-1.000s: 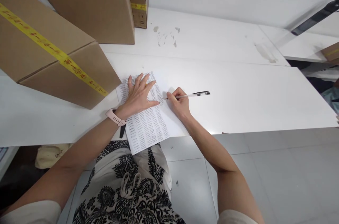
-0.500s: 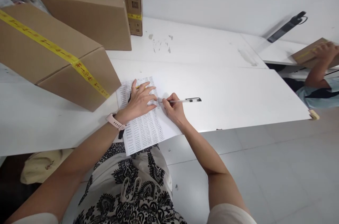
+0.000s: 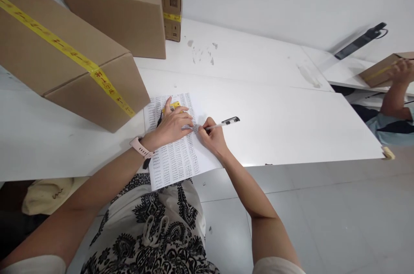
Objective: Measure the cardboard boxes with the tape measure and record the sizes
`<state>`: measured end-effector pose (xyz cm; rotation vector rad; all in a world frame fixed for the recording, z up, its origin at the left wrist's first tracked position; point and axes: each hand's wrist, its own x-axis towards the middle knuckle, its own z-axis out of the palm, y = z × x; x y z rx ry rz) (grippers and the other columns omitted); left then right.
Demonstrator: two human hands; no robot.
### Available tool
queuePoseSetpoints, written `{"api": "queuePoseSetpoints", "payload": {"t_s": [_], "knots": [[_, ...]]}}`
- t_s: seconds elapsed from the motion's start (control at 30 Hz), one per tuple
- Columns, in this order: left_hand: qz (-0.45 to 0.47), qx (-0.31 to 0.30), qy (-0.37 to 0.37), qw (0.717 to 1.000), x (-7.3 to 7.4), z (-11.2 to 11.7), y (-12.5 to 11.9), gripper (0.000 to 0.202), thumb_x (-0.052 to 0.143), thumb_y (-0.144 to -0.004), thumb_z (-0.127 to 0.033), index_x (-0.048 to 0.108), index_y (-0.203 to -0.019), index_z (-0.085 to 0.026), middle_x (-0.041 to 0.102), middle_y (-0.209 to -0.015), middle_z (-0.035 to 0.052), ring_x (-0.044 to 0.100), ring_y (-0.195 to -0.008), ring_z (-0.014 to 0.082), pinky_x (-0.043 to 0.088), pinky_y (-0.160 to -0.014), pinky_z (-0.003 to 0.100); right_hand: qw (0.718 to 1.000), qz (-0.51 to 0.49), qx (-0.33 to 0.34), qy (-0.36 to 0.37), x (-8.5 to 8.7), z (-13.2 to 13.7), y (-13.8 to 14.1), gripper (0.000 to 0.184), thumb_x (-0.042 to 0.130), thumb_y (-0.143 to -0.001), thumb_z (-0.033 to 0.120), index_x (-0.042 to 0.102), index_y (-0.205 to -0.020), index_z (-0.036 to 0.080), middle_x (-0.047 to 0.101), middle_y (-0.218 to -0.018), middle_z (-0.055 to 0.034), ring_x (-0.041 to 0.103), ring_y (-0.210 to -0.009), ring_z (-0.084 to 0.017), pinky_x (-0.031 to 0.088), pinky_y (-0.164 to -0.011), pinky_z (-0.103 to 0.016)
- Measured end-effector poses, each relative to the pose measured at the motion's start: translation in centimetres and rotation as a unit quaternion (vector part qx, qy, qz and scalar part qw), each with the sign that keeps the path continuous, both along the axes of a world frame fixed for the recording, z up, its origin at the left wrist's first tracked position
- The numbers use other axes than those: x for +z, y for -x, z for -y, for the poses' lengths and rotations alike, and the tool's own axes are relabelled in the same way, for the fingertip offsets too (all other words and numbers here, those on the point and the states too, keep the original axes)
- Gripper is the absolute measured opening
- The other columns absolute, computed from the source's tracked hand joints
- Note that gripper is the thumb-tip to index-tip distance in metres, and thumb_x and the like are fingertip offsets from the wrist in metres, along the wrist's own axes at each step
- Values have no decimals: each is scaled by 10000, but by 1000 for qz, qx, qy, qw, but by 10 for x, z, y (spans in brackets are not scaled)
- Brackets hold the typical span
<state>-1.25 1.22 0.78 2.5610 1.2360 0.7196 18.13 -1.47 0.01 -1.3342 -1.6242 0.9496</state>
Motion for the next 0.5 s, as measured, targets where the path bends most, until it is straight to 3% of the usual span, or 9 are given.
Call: {"api": "queuePoseSetpoints", "payload": {"t_s": [0.5], "knots": [[-2,6,9,1000,-2,0,0,110,702,-880,-236,779,-807,-265,794,-969,5,617,-1224,300,-35,-1221,737,1000,23,5,-5,0,0,1,245,604,-833,292,404,-701,242,371,-589,73,325,-547,-105,252,-523,-275]]}}
